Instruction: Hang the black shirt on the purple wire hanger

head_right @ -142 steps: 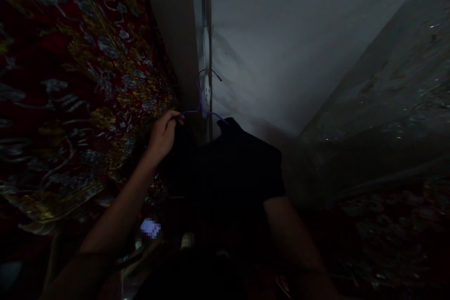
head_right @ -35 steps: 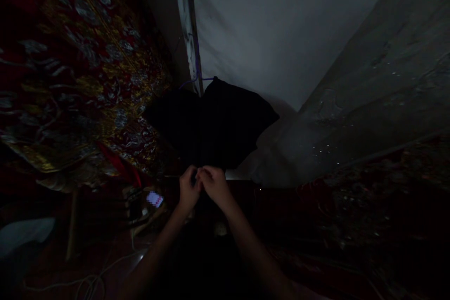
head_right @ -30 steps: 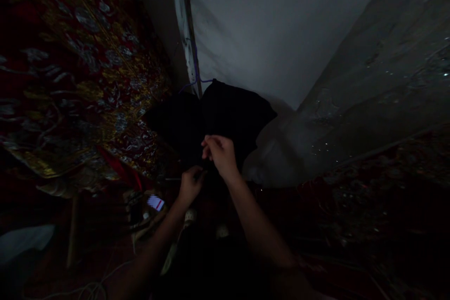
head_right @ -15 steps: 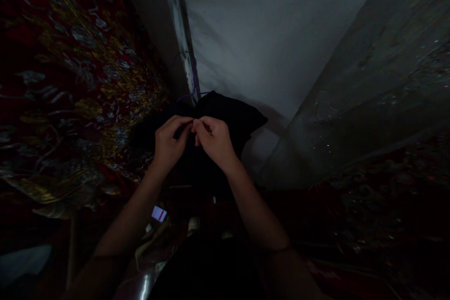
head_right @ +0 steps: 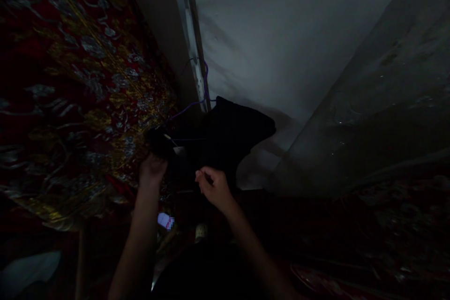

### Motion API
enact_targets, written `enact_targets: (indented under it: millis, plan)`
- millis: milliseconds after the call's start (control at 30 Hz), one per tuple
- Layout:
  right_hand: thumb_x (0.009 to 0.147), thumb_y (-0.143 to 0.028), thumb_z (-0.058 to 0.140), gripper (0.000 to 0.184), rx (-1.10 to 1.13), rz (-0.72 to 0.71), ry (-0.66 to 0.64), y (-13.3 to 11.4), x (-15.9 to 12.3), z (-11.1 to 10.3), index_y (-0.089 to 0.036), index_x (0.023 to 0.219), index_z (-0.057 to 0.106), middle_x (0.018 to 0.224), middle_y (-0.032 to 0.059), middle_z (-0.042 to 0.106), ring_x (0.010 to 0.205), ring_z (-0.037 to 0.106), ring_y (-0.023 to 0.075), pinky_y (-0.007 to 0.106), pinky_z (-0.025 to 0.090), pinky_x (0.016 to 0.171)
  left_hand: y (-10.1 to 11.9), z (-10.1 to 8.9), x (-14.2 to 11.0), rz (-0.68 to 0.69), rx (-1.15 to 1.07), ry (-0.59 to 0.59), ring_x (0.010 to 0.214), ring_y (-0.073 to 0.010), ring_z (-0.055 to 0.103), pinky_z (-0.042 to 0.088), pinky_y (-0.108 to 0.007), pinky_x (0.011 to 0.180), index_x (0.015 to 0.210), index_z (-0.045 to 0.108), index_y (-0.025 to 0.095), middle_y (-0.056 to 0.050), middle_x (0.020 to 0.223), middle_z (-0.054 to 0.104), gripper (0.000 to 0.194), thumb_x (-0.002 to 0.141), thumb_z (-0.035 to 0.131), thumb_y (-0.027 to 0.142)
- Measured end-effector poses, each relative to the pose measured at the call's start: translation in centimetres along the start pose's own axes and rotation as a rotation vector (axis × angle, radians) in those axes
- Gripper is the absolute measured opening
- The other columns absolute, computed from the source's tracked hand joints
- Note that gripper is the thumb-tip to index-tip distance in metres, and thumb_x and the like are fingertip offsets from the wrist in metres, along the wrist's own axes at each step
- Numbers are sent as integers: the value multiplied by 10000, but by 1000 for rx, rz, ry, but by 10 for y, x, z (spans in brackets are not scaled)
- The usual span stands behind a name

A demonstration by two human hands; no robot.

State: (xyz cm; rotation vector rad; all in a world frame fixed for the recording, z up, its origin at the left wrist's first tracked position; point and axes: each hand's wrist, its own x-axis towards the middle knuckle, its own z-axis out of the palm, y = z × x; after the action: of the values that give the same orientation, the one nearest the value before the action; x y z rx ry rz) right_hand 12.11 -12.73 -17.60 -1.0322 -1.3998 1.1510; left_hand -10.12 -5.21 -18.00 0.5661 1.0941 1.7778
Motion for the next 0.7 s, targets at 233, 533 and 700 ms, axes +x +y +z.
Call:
enact_targets:
  millis: [233, 533, 700]
  plan:
    - [888, -511, 546, 387, 40, 105, 149, 25, -13, -22, -204, 654, 576, 484, -34, 494, 450, 463, 119, 250, 361, 489, -43, -2, -52, -231, 38, 12, 778, -143, 643, 488, -275, 786, 814, 657, 187, 4, 820, 687, 267, 643, 818, 314]
    - [854, -511, 629, 350, -96, 32, 77, 9, -27, -53, -224, 1047, 686, 1069, 70, 705, 1049, 634, 262, 385, 490, 946, 1, 64, -146, -6, 435, -598, 889, -210, 616, 470, -271, 837, 877, 701, 192, -42, 888, 680, 272, 819, 703, 458]
    - [882, -543, 610, 507, 137, 64, -126, -3, -49, -59, -225, 1276, 621, 1221, 80, 674, 1183, 592, 275, 401, 466, 1018, -14, 74, -170, 207, 490, -594, 945, -206, 595, 451, -284, 886, 928, 660, 192, -48, 938, 649, 234, 913, 598, 417]
